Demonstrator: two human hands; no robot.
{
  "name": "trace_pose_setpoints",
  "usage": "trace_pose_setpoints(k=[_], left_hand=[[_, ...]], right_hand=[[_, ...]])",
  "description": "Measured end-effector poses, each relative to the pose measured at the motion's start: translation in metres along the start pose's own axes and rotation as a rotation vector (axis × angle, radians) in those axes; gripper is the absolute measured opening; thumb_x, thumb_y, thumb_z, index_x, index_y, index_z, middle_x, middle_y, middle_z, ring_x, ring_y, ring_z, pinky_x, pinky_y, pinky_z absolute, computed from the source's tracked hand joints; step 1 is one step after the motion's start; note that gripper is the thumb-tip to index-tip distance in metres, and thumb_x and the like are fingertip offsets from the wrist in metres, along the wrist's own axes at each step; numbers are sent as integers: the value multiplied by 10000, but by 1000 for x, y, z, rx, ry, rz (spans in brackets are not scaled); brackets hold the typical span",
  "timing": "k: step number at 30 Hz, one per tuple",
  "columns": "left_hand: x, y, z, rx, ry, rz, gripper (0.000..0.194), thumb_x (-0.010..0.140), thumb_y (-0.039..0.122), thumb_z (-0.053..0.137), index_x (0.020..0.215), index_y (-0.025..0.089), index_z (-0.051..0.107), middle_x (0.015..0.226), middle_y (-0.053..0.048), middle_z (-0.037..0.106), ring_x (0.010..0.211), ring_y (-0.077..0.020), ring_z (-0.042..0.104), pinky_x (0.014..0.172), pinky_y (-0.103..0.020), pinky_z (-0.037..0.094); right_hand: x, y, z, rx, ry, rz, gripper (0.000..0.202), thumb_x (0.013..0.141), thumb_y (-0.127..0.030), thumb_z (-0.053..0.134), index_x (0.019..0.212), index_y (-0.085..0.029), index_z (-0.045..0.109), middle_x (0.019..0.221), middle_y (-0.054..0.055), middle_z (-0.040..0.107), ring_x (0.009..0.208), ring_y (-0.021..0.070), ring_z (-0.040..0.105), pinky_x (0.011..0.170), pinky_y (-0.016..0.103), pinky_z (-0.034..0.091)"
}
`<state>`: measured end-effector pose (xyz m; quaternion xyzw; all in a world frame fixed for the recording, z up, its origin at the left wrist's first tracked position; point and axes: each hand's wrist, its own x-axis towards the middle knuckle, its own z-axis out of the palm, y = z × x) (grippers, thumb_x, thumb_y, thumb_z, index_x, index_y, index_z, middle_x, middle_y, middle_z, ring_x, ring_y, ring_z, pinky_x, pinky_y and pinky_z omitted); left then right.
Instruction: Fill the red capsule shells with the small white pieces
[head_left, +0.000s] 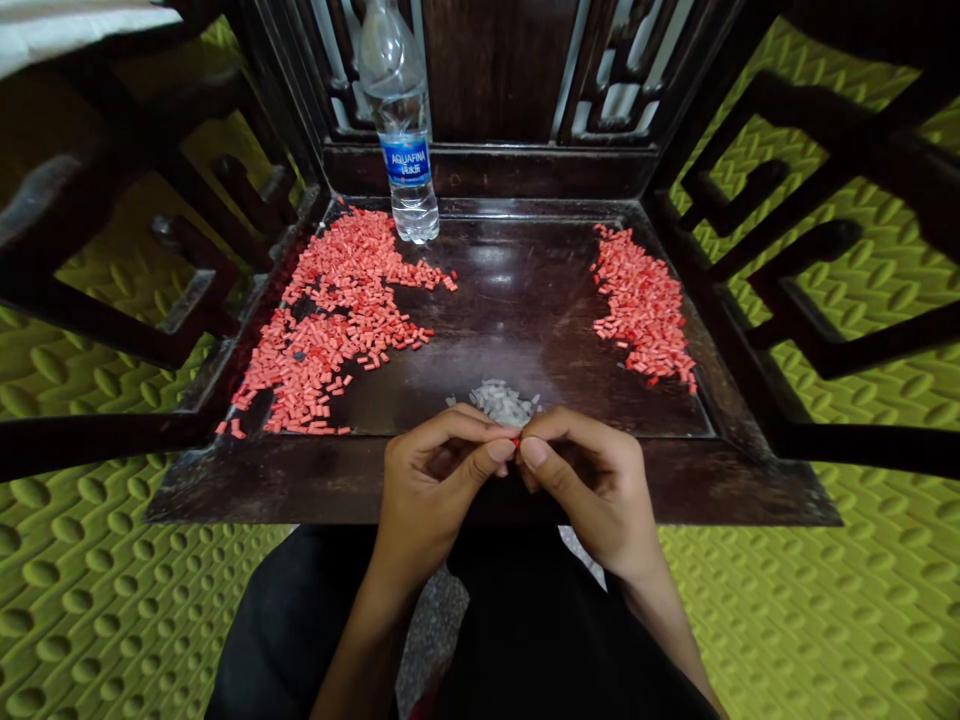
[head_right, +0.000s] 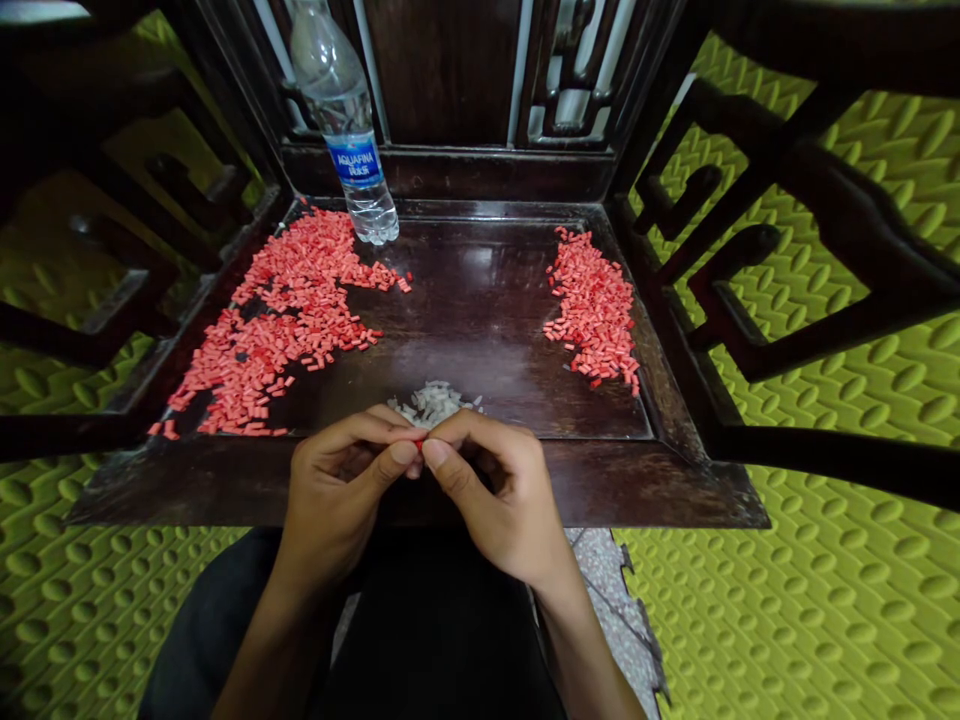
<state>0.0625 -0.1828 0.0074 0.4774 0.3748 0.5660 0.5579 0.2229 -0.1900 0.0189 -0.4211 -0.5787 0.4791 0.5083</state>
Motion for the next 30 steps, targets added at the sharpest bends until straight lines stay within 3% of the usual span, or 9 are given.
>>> trace_pose_setpoints(k=[9, 18, 30], left_hand=[[-1, 1, 0, 18, 26, -23, 52, 894, 214, 877, 851, 223, 850, 778, -10, 776, 708, -111, 710, 703, -199, 578], [0, -1, -1, 0, 5, 10, 41, 898, 215, 876, 864, 213, 852, 773, 1, 774, 696, -83, 706, 689, -154, 574], [-1, 1, 0, -14, -19, -1, 56, 905, 221, 873, 854, 220, 850, 774, 11, 776, 699, -71, 710, 694, -137, 575]], right_hand=[[-1, 1, 0, 19, -12, 8, 237, 1016, -260, 728, 786, -210, 759, 684, -35, 693, 591, 90, 574, 551, 211, 433], [-2, 1, -2, 87, -13, 101, 180, 949, -219, 796, 769, -211, 786, 633, -45, 654, 544, 76, 527, 504, 197, 378], [1, 0, -3, 77, -37, 117, 205, 945, -237, 769, 744, -196, 778, 589, -34, 630, 508, 78, 511, 478, 194, 368]])
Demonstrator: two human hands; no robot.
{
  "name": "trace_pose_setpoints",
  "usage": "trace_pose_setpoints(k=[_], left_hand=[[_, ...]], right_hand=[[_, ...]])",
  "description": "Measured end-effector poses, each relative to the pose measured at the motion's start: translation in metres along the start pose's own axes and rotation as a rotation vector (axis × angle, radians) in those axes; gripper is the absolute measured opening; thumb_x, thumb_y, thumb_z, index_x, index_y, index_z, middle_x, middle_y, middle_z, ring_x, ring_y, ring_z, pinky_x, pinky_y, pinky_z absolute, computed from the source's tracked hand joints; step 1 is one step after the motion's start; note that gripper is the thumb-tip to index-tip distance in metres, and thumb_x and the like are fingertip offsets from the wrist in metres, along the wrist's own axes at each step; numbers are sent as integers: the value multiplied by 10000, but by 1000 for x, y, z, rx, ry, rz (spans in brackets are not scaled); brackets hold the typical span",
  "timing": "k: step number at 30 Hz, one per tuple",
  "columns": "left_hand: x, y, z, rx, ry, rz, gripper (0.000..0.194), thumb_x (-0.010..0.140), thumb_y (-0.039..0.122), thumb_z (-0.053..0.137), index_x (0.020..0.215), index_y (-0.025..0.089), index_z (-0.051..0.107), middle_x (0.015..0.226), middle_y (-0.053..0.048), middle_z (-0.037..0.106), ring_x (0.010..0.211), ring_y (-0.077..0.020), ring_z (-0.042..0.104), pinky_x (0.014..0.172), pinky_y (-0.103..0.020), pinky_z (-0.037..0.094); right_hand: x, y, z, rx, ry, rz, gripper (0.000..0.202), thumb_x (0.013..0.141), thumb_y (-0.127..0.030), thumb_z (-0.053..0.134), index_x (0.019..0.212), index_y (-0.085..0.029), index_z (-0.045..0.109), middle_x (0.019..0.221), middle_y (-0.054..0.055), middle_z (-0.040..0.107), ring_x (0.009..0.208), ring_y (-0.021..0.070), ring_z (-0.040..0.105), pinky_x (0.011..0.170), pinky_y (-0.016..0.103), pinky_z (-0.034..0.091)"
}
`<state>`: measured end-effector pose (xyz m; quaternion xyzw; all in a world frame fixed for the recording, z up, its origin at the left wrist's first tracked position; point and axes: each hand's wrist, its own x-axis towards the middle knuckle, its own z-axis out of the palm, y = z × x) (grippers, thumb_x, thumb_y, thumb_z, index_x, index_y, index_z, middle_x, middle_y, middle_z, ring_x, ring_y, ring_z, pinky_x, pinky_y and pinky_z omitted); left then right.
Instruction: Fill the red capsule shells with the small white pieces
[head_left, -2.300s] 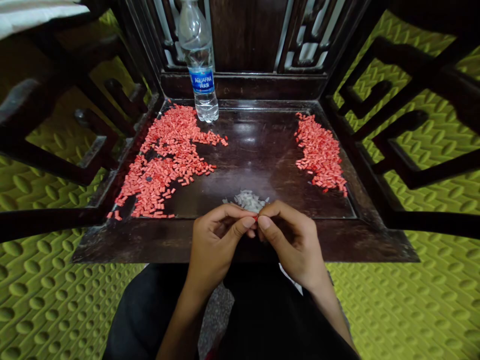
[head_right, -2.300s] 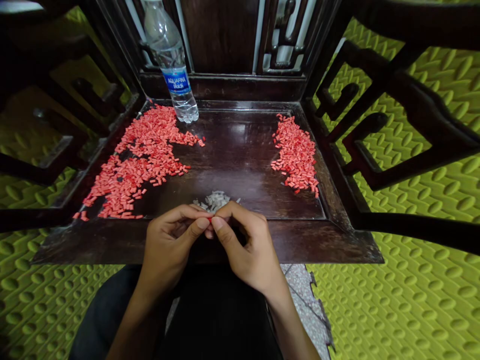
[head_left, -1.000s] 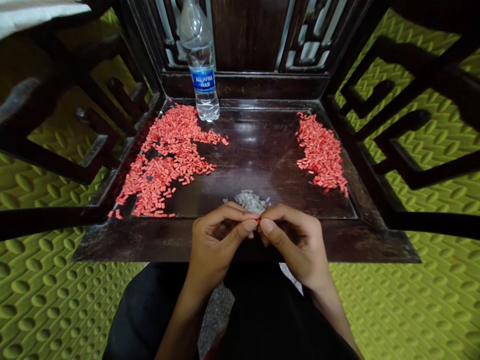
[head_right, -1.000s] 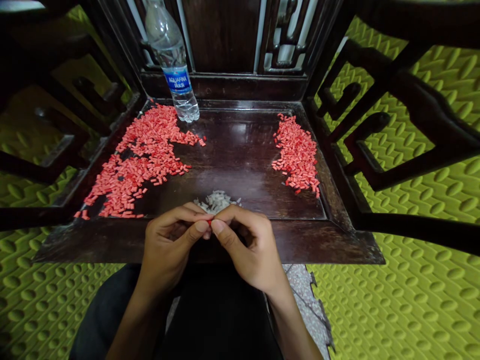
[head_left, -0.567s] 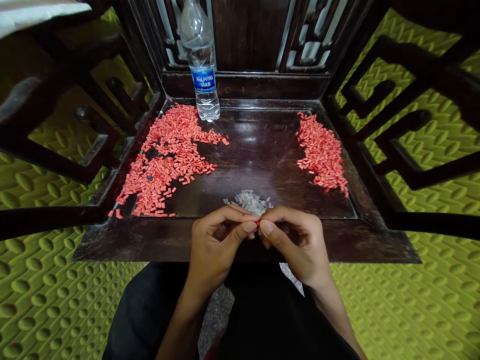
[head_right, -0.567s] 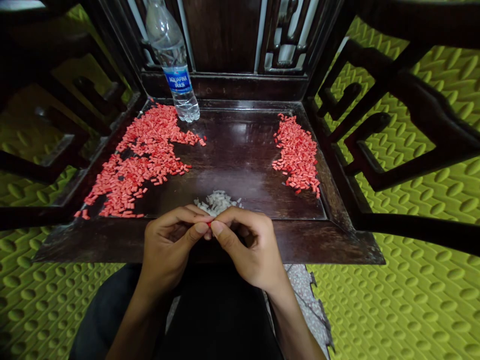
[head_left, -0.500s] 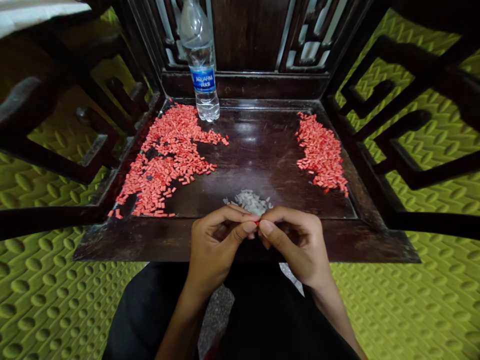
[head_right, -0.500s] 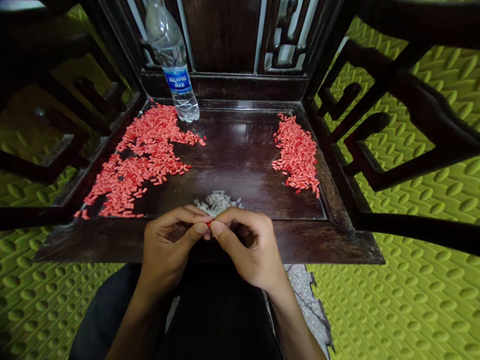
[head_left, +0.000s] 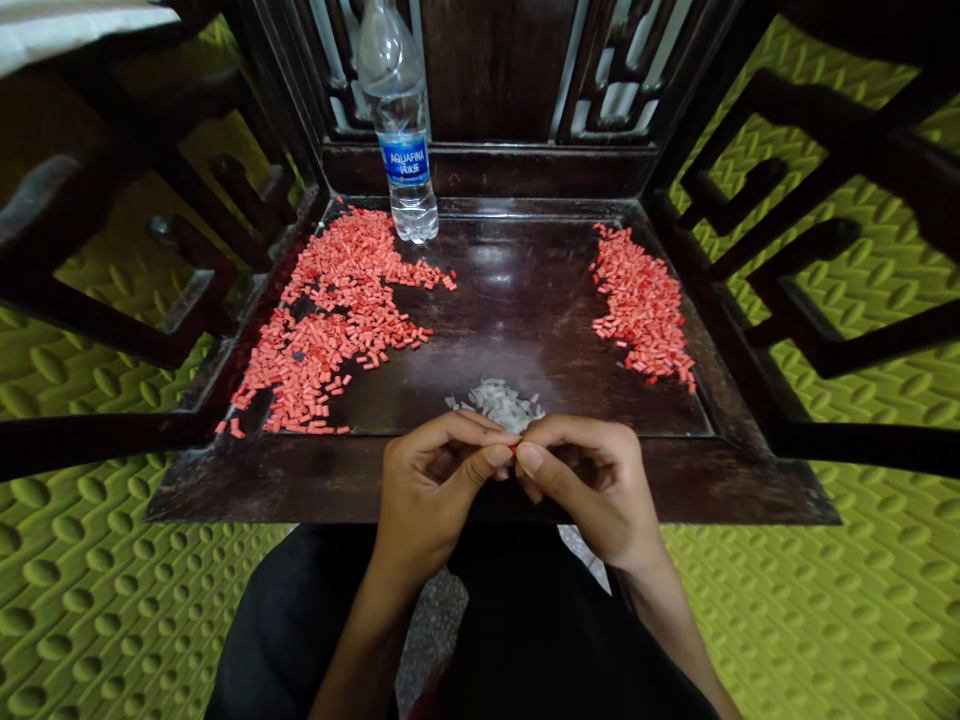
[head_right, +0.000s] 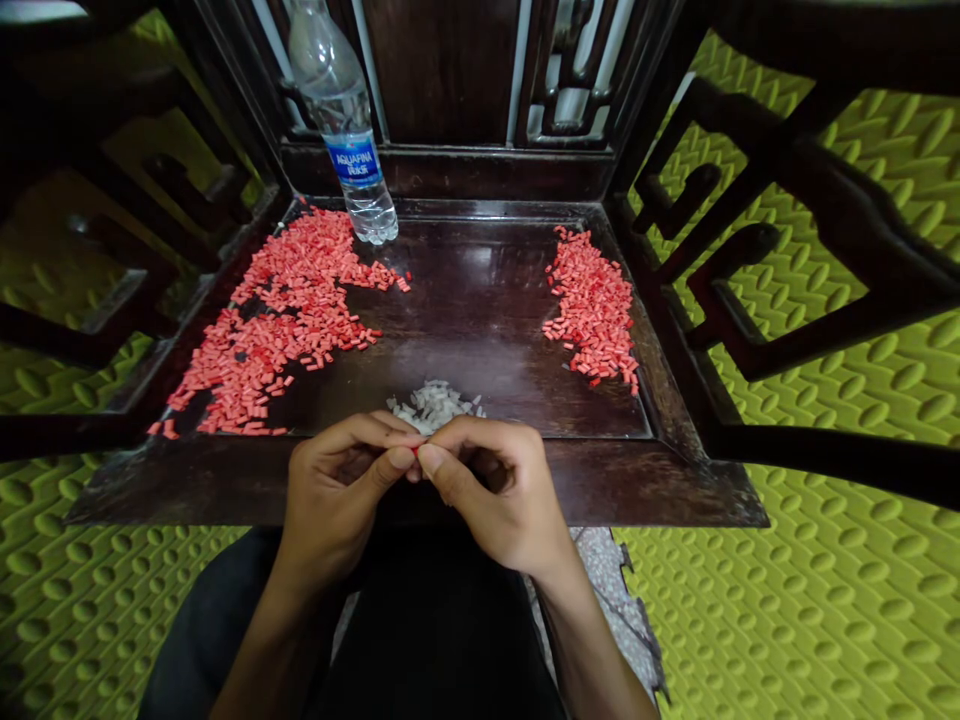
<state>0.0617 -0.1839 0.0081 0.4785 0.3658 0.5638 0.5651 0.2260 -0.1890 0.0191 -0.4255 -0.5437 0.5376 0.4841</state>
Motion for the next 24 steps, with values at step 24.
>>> trace_pose_setpoints(k=[24], left_hand=[[-2, -5, 3, 13, 81, 55, 73, 883, 196, 890, 843, 219, 834, 771, 7, 774, 686, -78, 699, 679, -162, 565]], right_hand=[[0, 7, 5, 109, 111, -74, 90, 1021, -239, 726, 941, -223, 763, 705, -41, 666, 613, 88, 611, 577, 201, 475]])
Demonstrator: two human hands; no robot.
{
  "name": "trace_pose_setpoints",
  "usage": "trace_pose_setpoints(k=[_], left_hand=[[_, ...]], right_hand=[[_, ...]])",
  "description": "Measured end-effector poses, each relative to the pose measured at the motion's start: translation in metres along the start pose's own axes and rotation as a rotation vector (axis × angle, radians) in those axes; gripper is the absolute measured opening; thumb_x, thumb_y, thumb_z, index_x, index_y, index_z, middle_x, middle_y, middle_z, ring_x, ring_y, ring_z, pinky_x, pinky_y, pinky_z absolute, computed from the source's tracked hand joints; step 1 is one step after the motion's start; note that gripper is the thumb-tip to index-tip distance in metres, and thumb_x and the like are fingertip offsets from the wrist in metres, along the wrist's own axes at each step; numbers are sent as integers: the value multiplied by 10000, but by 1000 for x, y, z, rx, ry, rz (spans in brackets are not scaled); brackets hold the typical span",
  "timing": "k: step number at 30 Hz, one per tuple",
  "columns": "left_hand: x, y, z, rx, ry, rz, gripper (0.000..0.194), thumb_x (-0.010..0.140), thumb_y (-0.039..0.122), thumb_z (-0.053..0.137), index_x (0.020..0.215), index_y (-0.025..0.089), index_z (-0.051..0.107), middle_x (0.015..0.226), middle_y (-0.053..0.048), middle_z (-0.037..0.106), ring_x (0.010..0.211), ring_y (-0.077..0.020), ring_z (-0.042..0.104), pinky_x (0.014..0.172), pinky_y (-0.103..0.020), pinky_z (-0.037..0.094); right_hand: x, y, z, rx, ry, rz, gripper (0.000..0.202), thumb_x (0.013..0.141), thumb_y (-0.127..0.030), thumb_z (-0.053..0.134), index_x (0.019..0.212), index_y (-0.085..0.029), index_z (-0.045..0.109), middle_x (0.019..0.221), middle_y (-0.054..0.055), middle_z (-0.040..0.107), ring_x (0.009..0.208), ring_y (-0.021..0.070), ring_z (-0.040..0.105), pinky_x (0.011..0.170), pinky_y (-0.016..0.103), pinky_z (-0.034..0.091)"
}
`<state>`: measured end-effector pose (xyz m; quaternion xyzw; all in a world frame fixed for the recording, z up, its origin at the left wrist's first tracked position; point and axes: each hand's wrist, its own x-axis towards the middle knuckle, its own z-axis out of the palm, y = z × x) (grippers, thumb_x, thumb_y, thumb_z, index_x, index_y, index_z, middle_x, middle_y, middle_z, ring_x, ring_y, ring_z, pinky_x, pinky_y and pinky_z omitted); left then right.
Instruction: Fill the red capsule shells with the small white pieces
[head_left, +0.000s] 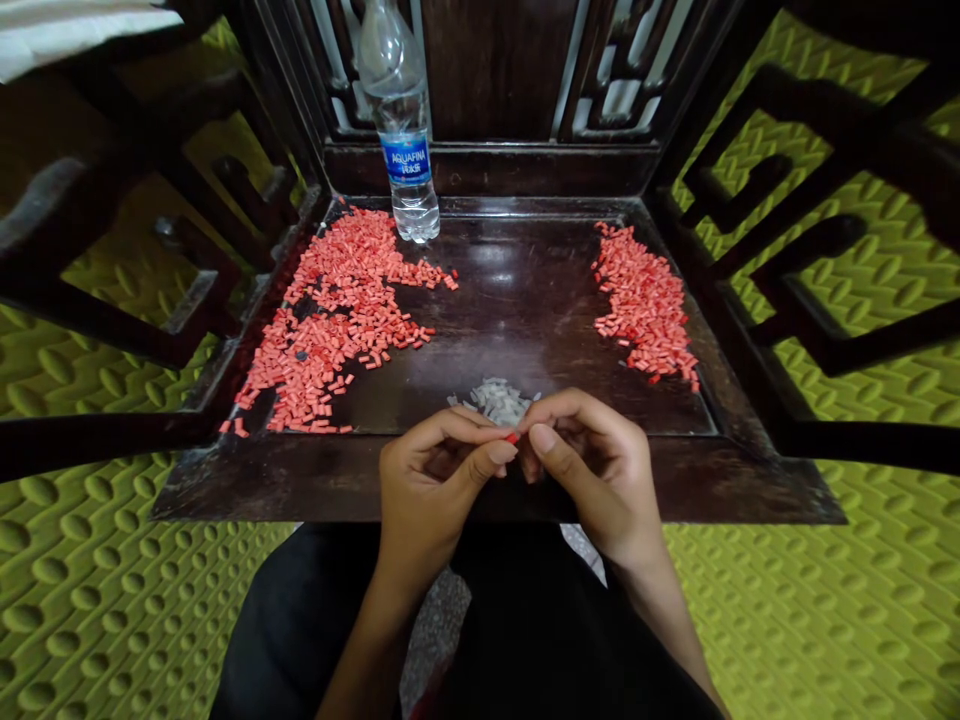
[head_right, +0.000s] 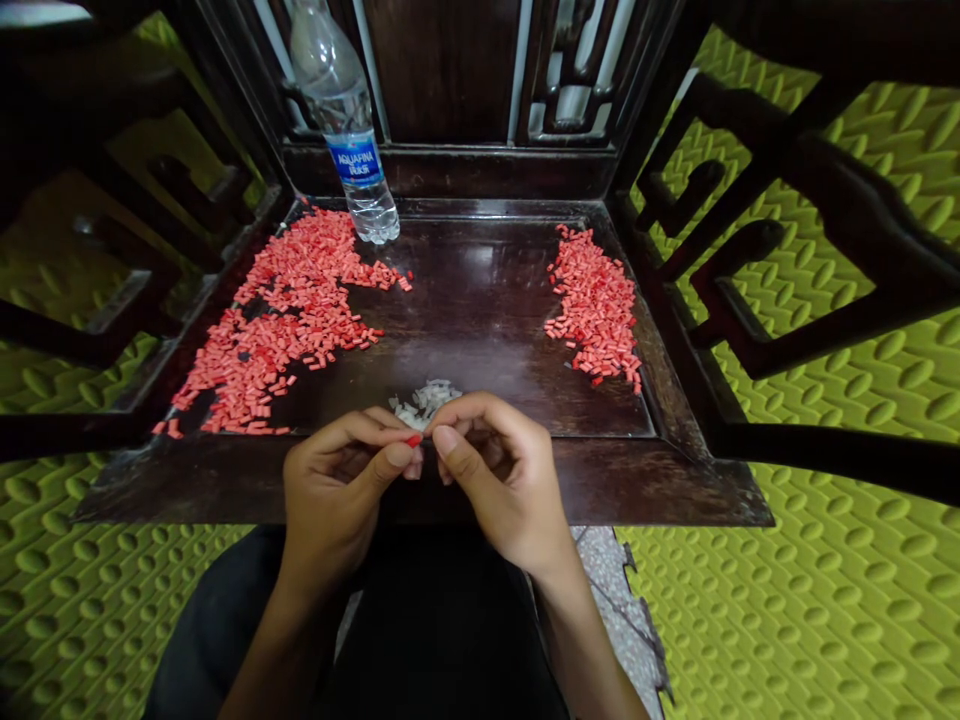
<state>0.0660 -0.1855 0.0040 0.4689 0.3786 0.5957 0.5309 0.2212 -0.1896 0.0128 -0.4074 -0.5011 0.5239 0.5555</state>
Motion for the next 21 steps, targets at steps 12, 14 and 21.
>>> trace_pose_setpoints(k=[12, 14, 21], left_hand=[[-1, 6, 7, 89, 32, -43, 188, 839, 310, 932, 758, 197, 805, 671, -7, 741, 613, -134, 674, 614, -239, 564], [-3, 9, 7, 187, 35, -34, 168, 888, 314, 887, 791, 202, 809, 720, -17, 768, 647, -149, 693, 642, -255, 570], [1, 49, -53, 937, 71, 124, 138, 974, 331, 781, 1102, 310, 829, 1100, -23, 798, 997, -251, 708, 947, -377, 525]], right_hand=[[-7, 1, 2, -245, 51, -229, 202, 967, -100, 772, 1043, -276, 836, 922, 5, 790, 803, 150, 699, 699, 286, 541], [-10, 0, 2, -324, 95, -267, 193, 968, -99, 766, 1034, -271, 822, 923, 12, 787, 814, 170, 699, 712, 310, 540], [9, -10, -41, -907, 220, -314, 91, 1005, -175, 722, 1006, -235, 790, 993, 67, 803, 914, 243, 740, 873, 386, 556]])
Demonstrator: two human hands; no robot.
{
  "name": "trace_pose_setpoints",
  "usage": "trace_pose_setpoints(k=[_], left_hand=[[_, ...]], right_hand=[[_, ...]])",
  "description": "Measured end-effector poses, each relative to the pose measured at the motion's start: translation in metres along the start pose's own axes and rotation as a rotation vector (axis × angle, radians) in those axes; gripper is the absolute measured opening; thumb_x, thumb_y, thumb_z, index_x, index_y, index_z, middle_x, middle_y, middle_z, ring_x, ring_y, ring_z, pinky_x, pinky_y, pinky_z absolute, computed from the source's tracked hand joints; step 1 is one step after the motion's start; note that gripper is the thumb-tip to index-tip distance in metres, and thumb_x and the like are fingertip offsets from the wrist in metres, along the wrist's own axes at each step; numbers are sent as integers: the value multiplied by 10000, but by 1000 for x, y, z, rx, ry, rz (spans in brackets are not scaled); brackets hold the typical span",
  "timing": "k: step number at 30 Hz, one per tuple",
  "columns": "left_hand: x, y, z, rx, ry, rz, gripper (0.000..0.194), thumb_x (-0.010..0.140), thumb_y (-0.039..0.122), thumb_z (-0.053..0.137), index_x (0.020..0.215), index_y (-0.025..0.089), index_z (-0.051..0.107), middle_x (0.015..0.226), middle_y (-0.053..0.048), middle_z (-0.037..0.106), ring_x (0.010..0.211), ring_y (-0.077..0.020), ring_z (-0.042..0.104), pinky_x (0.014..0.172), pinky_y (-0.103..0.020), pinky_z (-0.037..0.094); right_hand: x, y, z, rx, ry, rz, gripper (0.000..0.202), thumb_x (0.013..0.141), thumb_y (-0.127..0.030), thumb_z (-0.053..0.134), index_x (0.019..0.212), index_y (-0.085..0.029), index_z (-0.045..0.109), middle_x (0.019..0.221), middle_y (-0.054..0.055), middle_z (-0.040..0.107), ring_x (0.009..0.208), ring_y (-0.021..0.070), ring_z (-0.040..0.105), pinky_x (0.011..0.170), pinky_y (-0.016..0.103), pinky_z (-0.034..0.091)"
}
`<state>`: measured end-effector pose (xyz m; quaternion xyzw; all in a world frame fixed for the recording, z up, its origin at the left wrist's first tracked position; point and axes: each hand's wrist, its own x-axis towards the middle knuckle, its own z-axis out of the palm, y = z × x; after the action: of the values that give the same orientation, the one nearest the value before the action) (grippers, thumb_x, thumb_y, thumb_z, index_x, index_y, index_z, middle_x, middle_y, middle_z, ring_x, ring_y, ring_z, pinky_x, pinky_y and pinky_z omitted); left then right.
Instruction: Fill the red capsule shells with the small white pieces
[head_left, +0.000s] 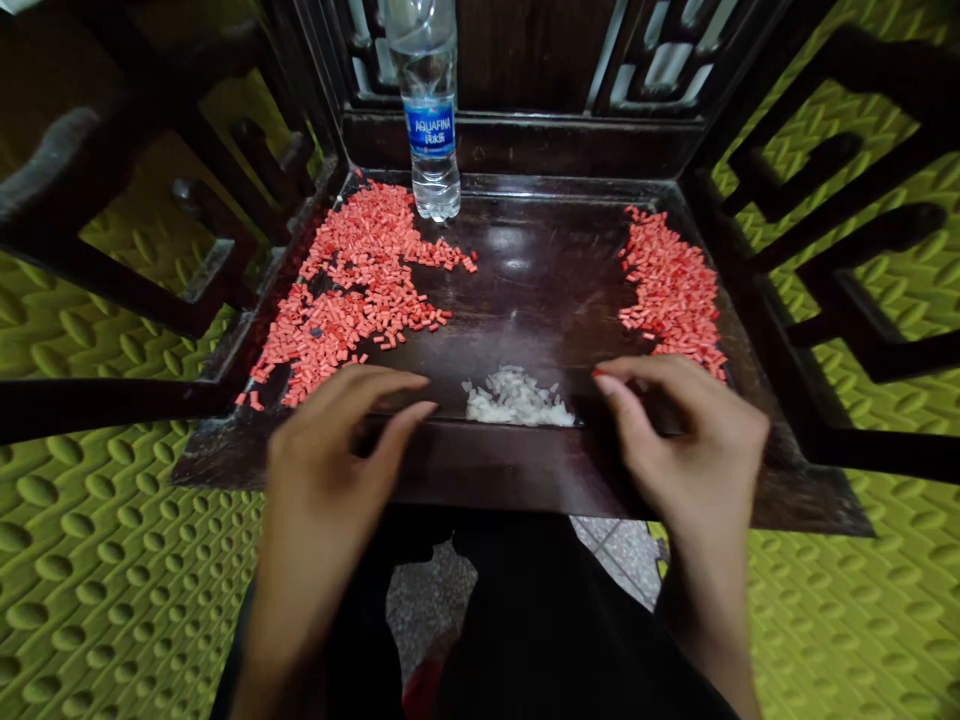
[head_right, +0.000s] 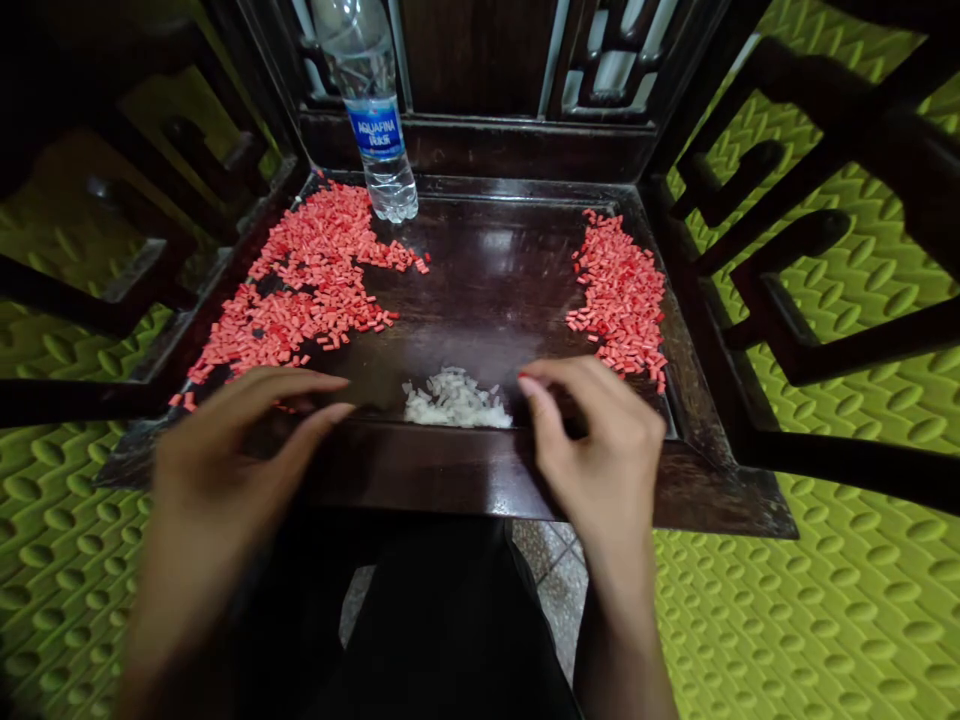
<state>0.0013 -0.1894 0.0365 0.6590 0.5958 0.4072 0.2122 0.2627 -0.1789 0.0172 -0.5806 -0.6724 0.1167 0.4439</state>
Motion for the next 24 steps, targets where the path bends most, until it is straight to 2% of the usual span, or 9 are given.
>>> trace_pose_setpoints(k=[3, 6, 8, 12, 15, 20, 24], left_hand=[[4, -25, -32, 278, 16, -36, 173, 970, 421, 772, 1114, 343, 827, 1114, -53, 763, 1058, -327, 645, 1023, -462, 431], [5, -48, -41, 361, -23, -32, 151, 960, 453, 769, 1021, 325, 820, 1063, -75, 754, 984, -340, 619, 957, -477, 412], [4, -59, -39, 344, -53, -24, 151, 939, 463, 789, 928, 313, 807, 1004, -74, 759, 950, -334, 628, 933, -466, 422], [4, -67, -32, 289, -57, -34, 180, 967, 457, 742, 897, 298, 788, 945, -68, 743, 904, -310, 627, 883, -441, 424], [6, -67, -33, 259, -51, -72, 207, 957, 474, 742, 872, 288, 775, 933, -67, 724, 866, -293, 613, 828, -420, 408], [8, -49, -27, 176, 19, -126, 196, 937, 449, 784, 861, 268, 781, 932, -44, 716, 893, -262, 616, 829, -391, 418], [5, -15, 0, -219, 59, -240, 172, 887, 395, 846, 855, 236, 792, 833, -2, 749, 745, -173, 629, 682, -292, 451]], right_hand=[[13, 28, -12, -161, 140, 117, 121, 997, -235, 734, 1088, -222, 811, 1038, 103, 813, 900, 275, 740, 838, 407, 548], [17, 38, -15, -262, 160, 109, 240, 980, -257, 748, 1210, -209, 799, 1096, 131, 787, 857, 270, 701, 804, 412, 533], [14, 33, -11, -217, 85, 49, 208, 986, -241, 731, 1185, -228, 791, 1091, 106, 773, 882, 261, 695, 802, 397, 540], [4, 13, 5, -30, -216, -23, 102, 1000, -183, 695, 1055, -226, 769, 1062, 79, 762, 972, 250, 717, 859, 385, 557], [1, 6, 13, -65, -291, -1, 121, 1003, -145, 677, 1062, -207, 763, 1047, 81, 737, 987, 254, 710, 891, 402, 547], [-1, 8, 13, -84, -263, -2, 205, 1035, -149, 645, 1151, -205, 804, 1071, 91, 701, 957, 233, 703, 862, 378, 557], [-9, 7, 12, -68, -285, -13, 208, 1042, -176, 673, 1203, -188, 805, 1114, 94, 696, 1006, 230, 701, 900, 383, 553]])
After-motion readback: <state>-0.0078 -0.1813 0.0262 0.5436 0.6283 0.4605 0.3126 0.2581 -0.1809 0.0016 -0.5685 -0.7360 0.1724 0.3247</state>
